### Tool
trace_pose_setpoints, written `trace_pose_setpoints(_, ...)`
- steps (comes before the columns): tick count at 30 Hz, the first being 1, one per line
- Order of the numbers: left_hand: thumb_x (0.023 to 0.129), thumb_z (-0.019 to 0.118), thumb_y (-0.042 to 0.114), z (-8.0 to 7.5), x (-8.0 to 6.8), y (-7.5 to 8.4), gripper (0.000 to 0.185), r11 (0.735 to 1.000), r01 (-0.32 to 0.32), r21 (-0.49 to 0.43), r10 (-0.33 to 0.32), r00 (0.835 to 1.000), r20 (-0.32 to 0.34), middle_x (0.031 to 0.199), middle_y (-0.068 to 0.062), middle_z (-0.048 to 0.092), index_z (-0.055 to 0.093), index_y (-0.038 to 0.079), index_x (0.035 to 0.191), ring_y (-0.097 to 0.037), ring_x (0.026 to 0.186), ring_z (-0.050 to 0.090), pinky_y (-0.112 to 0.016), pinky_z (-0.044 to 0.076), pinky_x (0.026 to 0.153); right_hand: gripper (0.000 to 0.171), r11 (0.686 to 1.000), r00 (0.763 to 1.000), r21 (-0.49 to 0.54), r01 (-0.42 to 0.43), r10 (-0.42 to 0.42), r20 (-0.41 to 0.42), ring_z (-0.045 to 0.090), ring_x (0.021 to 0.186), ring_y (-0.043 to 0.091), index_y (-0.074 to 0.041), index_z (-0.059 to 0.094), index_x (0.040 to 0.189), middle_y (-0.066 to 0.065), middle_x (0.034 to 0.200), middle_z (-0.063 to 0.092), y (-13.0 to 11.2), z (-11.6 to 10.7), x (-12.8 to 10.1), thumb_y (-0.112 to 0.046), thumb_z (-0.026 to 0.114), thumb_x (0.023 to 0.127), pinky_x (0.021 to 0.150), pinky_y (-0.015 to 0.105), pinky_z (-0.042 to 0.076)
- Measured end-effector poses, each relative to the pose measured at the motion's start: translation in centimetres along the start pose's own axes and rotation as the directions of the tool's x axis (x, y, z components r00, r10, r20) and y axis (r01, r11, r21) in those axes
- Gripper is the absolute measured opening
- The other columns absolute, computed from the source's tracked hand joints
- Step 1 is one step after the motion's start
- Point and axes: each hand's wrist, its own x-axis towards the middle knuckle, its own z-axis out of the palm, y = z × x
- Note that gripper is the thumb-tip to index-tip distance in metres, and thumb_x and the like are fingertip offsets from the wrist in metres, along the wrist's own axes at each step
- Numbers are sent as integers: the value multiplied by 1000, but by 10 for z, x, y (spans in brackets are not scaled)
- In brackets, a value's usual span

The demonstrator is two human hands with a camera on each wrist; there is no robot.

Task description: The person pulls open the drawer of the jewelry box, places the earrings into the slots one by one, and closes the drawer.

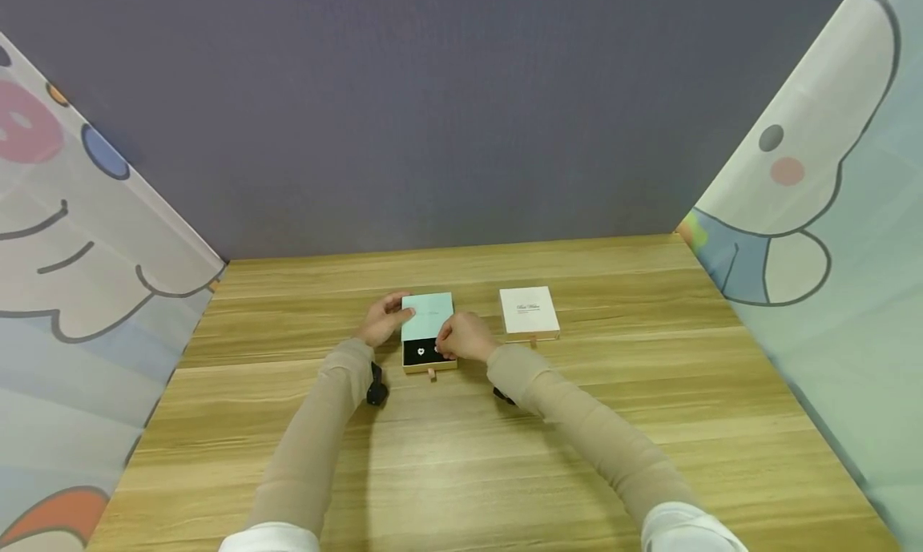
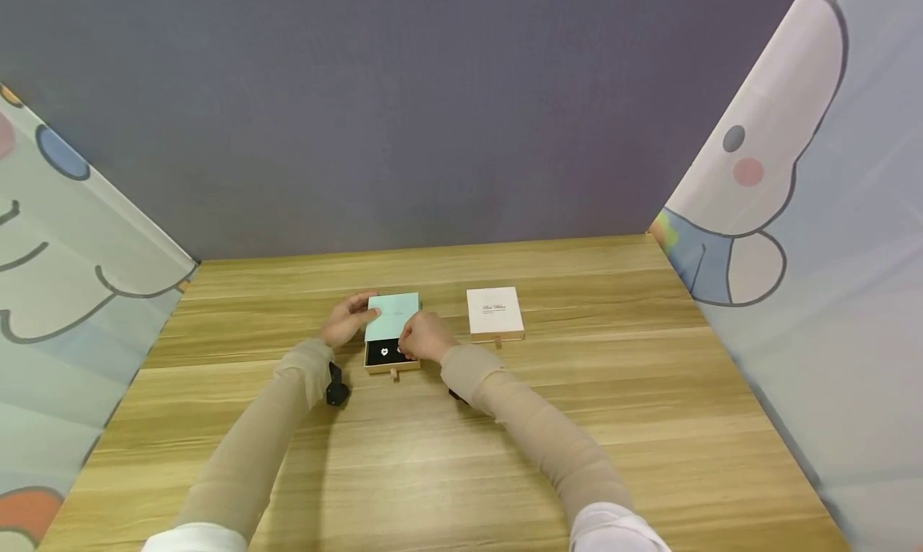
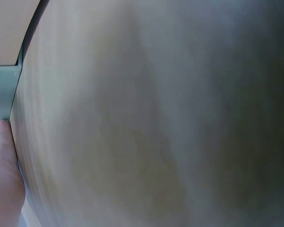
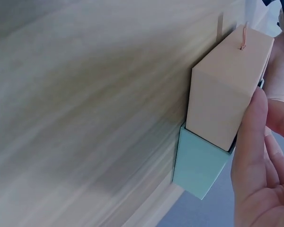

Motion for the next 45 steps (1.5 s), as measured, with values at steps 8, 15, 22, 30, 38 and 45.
trace_pose_setpoints(8, 93, 53, 21, -2, 8, -14, 53, 1000, 14, 13, -14, 1000, 1, 145, -22, 31, 35, 2, 140, -37, 133, 29, -50, 32, 107, 15, 999, 999, -28, -42, 42, 7, 60, 50, 8, -8, 72, 72, -1, 58, 64, -2, 2, 5, -5, 62, 83, 49, 18, 50)
trace_pose_setpoints(15, 93, 54, 20, -1, 8, -13, 51, 1000, 8, -6, -8, 1000, -5, 144, -22, 33, 38, 3, 138, -37, 132, 31, -50, 33, 106, 15, 995, 995, 50, -83, 80, 52, 58, 49, 7, -5, 73, 76, 2, 62, 66, -1, 2, 5, -3, 60, 83, 58, 26, 57)
trace_pose_setpoints(22, 94, 52, 15, -1, -1, 2, 50, 999, 24, -25, -24, 1000, -7, 144, -23, 32, 36, 0, 138, -37, 133, 30, -50, 31, 107, 14, 996, 996, 42, -82, 81, 40, 59, 51, 7, -5, 72, 77, 1, 63, 66, -1, 4, 6, -5, 61, 84, 58, 23, 56)
trace_pose_setpoints(30, 92, 55, 21, -2, 1, -3, 52, 1000, 30, -4, -30, 1000, -4, 142, -19, 36, 38, 6, 139, -33, 129, 37, -46, 41, 101, 14, 999, 999, 16, -52, 52, 10, 63, 53, 11, -3, 72, 76, 0, 59, 65, 1, 7, 6, -4, 61, 84, 49, 18, 52)
trace_pose_setpoints(38, 94, 52, 17, 1, 0, 0, 50, 999, 34, -35, -34, 999, -9, 143, -21, 33, 36, 2, 139, -36, 131, 33, -50, 36, 104, 16, 999, 998, -49, -12, 9, -60, 63, 51, 10, -5, 71, 73, -1, 57, 64, 1, 10, 0, -4, 61, 84, 46, 16, 49)
trace_pose_setpoints(45, 94, 52, 16, 2, -2, 3, 52, 999, 32, -41, -32, 999, 4, 144, -22, 30, 35, 1, 140, -37, 132, 31, -51, 35, 104, 15, 952, 989, -302, 54, -93, -116, 56, 49, 4, -8, 72, 73, -3, 58, 65, 0, 16, -2, -8, 62, 84, 56, 19, 49)
